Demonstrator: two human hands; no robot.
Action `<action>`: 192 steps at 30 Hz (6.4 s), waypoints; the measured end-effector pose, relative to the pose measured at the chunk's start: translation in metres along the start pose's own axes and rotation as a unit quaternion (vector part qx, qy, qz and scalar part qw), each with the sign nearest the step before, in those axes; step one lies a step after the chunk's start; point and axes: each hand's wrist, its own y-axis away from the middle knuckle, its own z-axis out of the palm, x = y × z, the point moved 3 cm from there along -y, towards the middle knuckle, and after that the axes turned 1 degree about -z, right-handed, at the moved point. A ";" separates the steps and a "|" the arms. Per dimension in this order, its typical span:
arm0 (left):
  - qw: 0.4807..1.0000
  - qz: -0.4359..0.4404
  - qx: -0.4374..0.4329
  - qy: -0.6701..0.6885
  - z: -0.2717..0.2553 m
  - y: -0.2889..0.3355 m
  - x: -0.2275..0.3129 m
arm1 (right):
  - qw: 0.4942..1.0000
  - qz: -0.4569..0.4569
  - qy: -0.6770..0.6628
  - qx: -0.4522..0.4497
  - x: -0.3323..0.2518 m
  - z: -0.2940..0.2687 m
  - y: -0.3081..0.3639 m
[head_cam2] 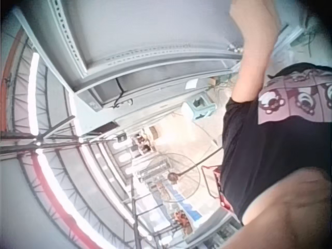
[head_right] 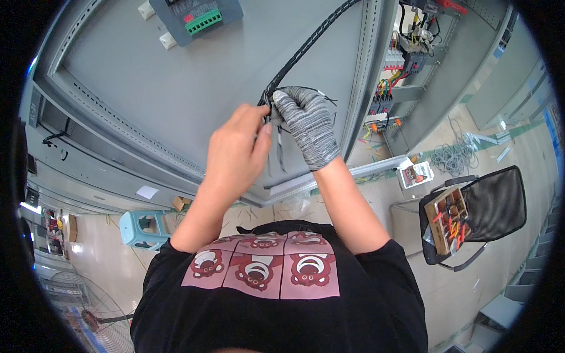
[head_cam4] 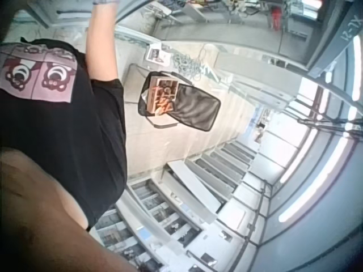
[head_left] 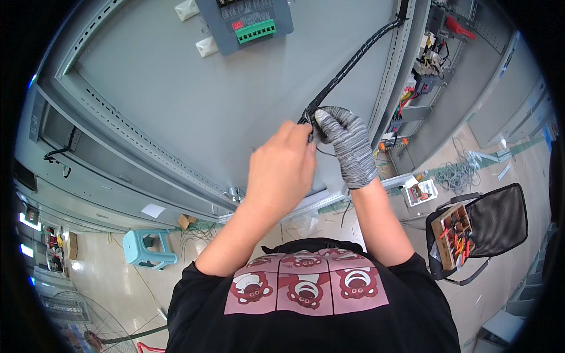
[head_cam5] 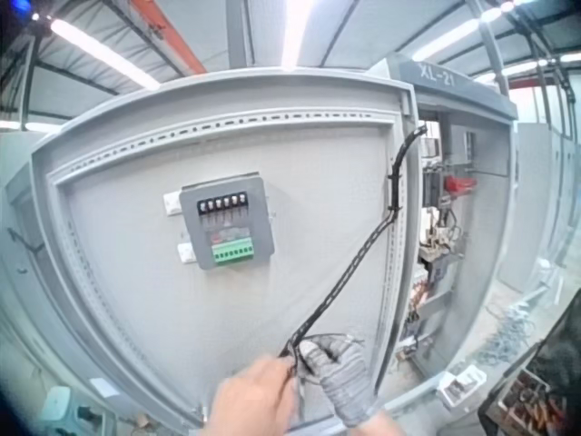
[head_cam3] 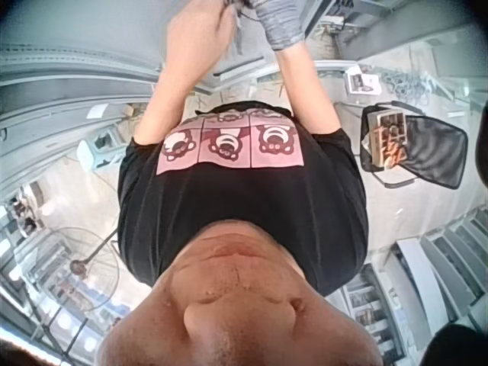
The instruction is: The person gathers a bundle of black wires inside an electrical cabinet, aligns them, and secures them with a black cable tie. They then insert the tied bundle into a cable management slot on the cabinet wall.
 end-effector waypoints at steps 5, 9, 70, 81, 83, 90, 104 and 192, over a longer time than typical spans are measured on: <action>0.997 0.049 -0.008 -0.053 0.007 0.012 0.009 | 0.997 -0.045 0.059 -0.013 -0.001 -0.006 0.002; 0.997 0.056 0.014 -0.056 -0.023 0.018 -0.007 | 0.997 -0.043 0.058 -0.010 -0.003 -0.008 0.005; 0.987 0.155 -0.007 -0.042 0.001 -0.020 0.006 | 0.939 -0.039 -0.328 0.094 0.040 0.003 0.037; 0.985 0.154 0.044 -0.060 -0.003 -0.025 -0.005 | 0.990 -0.056 -0.102 0.074 0.023 -0.009 0.016; 0.985 0.152 0.035 -0.076 -0.003 -0.026 -0.010 | 0.998 -0.047 0.000 0.043 0.013 -0.010 0.015; 0.988 0.116 0.021 -0.101 -0.014 -0.022 -0.007 | 0.996 -0.058 0.069 -0.011 0.005 -0.009 0.012; 0.997 0.052 -0.050 0.023 -0.024 -0.022 0.001 | 0.986 -0.092 0.076 -0.112 -0.004 -0.025 0.026; 1.000 -0.016 -0.011 0.014 -0.023 -0.015 -0.001 | 0.859 -0.290 0.391 0.159 -0.020 -0.005 0.050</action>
